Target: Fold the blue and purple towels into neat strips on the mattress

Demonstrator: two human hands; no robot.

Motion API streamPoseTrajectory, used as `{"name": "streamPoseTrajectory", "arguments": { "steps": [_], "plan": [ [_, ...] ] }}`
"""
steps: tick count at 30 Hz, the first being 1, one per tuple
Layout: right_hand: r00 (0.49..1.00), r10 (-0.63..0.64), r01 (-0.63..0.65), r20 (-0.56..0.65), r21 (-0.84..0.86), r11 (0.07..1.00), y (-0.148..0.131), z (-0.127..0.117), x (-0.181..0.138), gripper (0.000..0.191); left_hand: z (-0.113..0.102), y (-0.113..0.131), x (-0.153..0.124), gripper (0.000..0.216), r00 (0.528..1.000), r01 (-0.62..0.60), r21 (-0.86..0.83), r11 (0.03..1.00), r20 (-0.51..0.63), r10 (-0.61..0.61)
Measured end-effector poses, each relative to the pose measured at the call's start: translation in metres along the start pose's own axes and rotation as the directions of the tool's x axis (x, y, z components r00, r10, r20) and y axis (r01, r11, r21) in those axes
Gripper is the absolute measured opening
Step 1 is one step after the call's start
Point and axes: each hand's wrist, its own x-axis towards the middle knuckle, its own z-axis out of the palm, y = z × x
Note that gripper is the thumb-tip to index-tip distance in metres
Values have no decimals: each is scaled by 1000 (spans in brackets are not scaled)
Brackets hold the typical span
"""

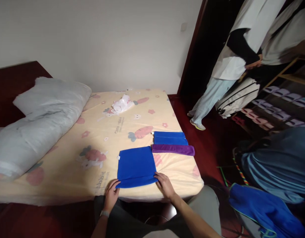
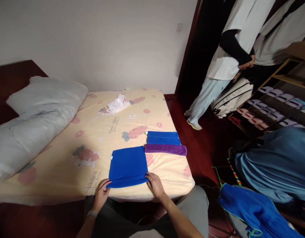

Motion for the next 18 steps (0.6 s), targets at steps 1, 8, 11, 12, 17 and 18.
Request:
{"name": "streamPoseTrajectory", "arguments": {
  "steps": [1, 8, 11, 12, 17, 18],
  "plan": [
    [1000, 13, -13, -15, 25, 1000, 1, 0, 1, 37, -2, -1, 1, 32, 999, 34, -39, 999, 7, -34],
    [988, 157, -154, -4, 155, 976, -4, -10, 16, 34, -5, -14, 7, 51, 967, 254, -165, 953, 51, -249],
    [974, 223, -225, 33, 150, 963, -6, -15, 25, 37, 2, -20, 11, 58, 961, 273, -150, 950, 2, -276],
    [969, 241, -246, 49, 144, 958, -6, -17, 29, 38, 4, -22, 13, 61, 958, 279, -139, 950, -22, -285],
    [948, 299, -310, 114, 98, 946, -3, -23, 45, 36, 10, -28, 24, 66, 950, 291, -103, 951, -84, -300],
    [946, 302, -313, 122, 92, 945, -2, -24, 47, 35, 10, -29, 24, 64, 953, 283, -100, 954, -80, -291]
  ]
}}
